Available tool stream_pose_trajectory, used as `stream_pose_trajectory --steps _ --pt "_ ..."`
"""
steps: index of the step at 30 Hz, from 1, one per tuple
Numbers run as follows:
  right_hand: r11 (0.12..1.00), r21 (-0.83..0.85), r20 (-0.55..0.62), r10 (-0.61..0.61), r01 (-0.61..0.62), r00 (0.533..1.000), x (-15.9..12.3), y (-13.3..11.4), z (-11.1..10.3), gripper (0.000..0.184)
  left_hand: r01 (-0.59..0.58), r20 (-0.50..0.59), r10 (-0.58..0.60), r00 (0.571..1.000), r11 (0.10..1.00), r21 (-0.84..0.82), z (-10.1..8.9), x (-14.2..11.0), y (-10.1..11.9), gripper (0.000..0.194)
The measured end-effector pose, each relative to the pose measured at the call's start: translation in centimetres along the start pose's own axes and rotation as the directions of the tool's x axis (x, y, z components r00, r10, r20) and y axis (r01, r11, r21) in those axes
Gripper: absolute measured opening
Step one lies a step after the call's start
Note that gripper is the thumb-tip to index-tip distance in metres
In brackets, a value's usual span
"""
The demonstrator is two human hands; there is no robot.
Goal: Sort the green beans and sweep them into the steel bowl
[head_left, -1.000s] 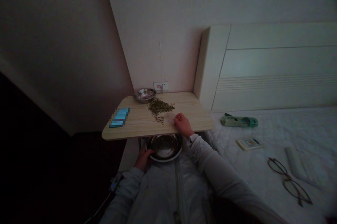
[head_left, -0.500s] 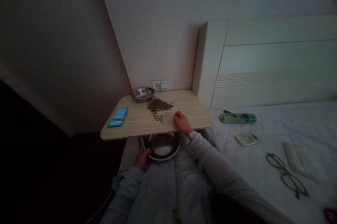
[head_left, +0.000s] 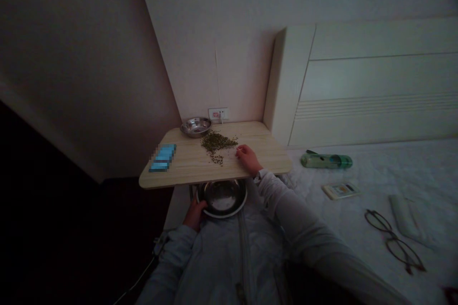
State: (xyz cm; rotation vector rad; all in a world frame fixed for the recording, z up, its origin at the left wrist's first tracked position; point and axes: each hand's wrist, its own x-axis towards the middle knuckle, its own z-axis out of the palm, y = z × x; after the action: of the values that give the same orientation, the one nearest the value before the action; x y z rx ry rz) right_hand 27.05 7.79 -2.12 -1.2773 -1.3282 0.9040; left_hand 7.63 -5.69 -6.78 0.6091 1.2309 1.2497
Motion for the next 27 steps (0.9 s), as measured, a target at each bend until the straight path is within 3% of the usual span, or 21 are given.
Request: stream_pose_trajectory --steps 9,17,27 --pt "0.993 -0.099 -0.031 -0.07 0.067 0.997 -0.6 0.0 -0.4 0.017 0.026 -0.008 -0.026 1.0 1.0 0.007 -0.1 0.2 0.0 0.051" --pt "0.992 -0.112 -0.013 -0.053 0.051 0.998 -0.8 -0.4 -0.4 0.02 0.044 -0.011 -0.043 0.999 0.999 0.028 -0.3 0.3 -0.2 0.045" --pt "0.986 -0.153 0.009 -0.067 0.068 0.998 -1.0 -0.5 -0.4 0.024 0.016 0.001 -0.016 1.0 1.0 0.026 -0.1 0.2 0.0 0.053"
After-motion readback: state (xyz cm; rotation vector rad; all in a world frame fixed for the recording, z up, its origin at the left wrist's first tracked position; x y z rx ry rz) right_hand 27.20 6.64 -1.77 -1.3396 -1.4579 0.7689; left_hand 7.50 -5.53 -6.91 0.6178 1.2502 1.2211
